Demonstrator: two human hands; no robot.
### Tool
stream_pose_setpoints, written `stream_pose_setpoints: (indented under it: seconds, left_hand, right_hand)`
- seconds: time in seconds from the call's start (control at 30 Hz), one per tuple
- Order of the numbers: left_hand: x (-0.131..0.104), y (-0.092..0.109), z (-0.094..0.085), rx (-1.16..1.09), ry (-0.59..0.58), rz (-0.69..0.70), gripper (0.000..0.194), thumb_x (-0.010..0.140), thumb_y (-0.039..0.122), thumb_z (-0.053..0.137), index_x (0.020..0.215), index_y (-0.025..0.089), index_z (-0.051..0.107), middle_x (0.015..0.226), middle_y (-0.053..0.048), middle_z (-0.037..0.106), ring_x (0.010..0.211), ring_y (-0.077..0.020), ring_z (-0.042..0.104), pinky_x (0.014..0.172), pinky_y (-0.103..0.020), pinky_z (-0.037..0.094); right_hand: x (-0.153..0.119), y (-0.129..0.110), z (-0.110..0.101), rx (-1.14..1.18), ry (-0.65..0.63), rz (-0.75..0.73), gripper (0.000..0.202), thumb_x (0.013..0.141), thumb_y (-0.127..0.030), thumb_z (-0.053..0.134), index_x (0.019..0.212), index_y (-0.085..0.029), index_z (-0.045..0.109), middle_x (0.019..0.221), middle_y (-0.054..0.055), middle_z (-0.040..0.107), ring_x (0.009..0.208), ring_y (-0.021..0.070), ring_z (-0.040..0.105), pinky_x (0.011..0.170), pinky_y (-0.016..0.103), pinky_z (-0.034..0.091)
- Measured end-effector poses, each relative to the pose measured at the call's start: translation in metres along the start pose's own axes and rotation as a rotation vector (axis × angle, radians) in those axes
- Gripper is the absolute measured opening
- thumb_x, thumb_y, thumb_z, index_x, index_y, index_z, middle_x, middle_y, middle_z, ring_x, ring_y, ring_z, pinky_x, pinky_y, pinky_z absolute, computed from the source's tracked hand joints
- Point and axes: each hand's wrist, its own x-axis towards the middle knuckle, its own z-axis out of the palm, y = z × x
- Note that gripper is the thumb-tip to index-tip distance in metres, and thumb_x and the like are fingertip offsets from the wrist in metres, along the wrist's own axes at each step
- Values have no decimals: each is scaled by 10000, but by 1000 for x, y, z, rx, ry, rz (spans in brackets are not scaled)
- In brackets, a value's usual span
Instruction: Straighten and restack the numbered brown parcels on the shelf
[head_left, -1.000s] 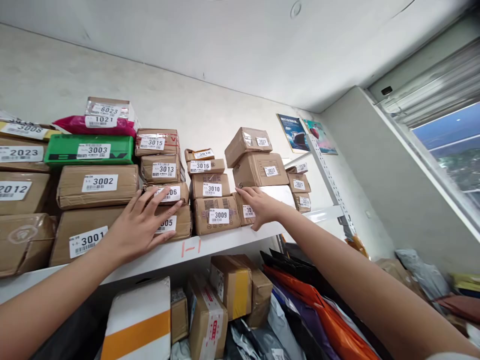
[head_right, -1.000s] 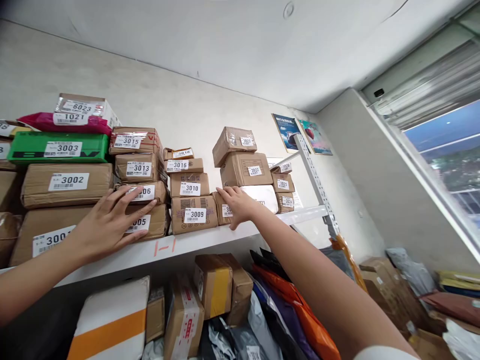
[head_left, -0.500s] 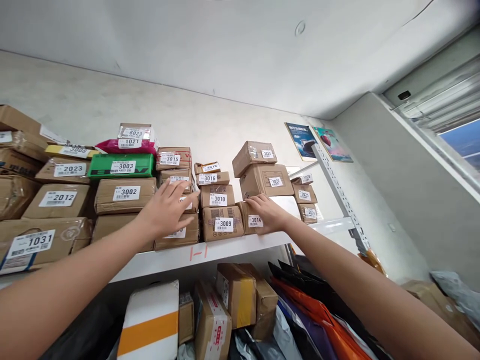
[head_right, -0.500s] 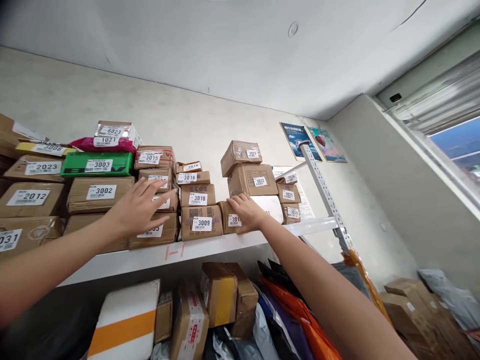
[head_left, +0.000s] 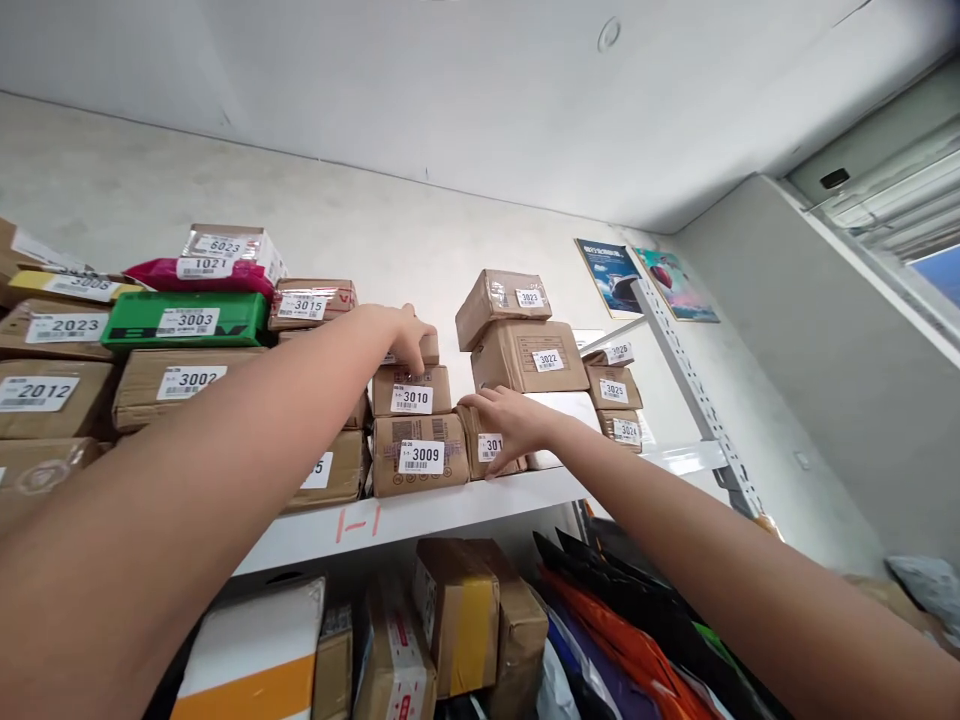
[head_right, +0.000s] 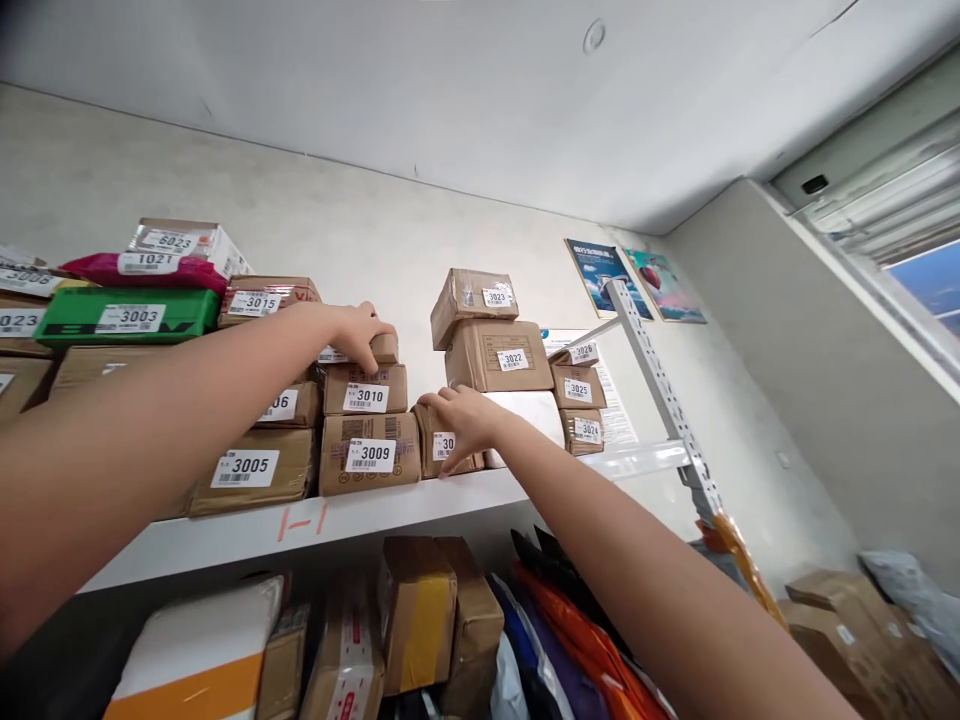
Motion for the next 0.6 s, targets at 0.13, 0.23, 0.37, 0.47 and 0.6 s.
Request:
stream_pose_setpoints:
  seconds: [0.13,0.23,0.37,0.47,0.6]
  left_hand:
    - [1,4,-5,72,85,-4,760,609,543,644,1335,364,511,1337,-143,401,1210,-389,464,908,-522,474]
    - [-3,6,-13,94,137,-6,719,629,563,612,1308,334,542,1305,-141,423,1147,-373,509,872,-487,487]
    - [-12,8,-20,125,190,-33,709,627,537,613,1297,316,546,1279,-145,463,1103,-363,537,843,-484,495]
    - [-18,1,-17,36,166,-21,1006,541,534,693,1457,371,311,1336,-141,459,1089,-358,556,853,-474,494]
    - [-25,-16,-5,-4,249,53,1135,508,499,707,1503,355,180,1274,-112,550,1074,-346,578,865,-442,495]
  right_hand:
    - [-7,-7,1,-131,45,-111,1220,466,-432,889,1463,-87,275,1273,213,481,1069,369,477,905,506,479]
    - [-9,-14,0,-200,24,-123,1175,496,-416,868,1454,-69,284,1261,220,483,1044,367,478,855,491,501]
    - [-9,-17,-2,-239,46,-127,1109,496,-453,851,1404,-66,347,1197,213,511,976,351,492,801,486,514]
    - [-11,-14,-4,-255,60,-145,1031,528,-435,839,1380,-77,382,1168,211,519,967,346,501,779,477,517]
    - [-13,-4,0,-220,85,-111,1115,542,-490,858,1451,-122,327,1206,215,506,1026,367,513,869,518,490]
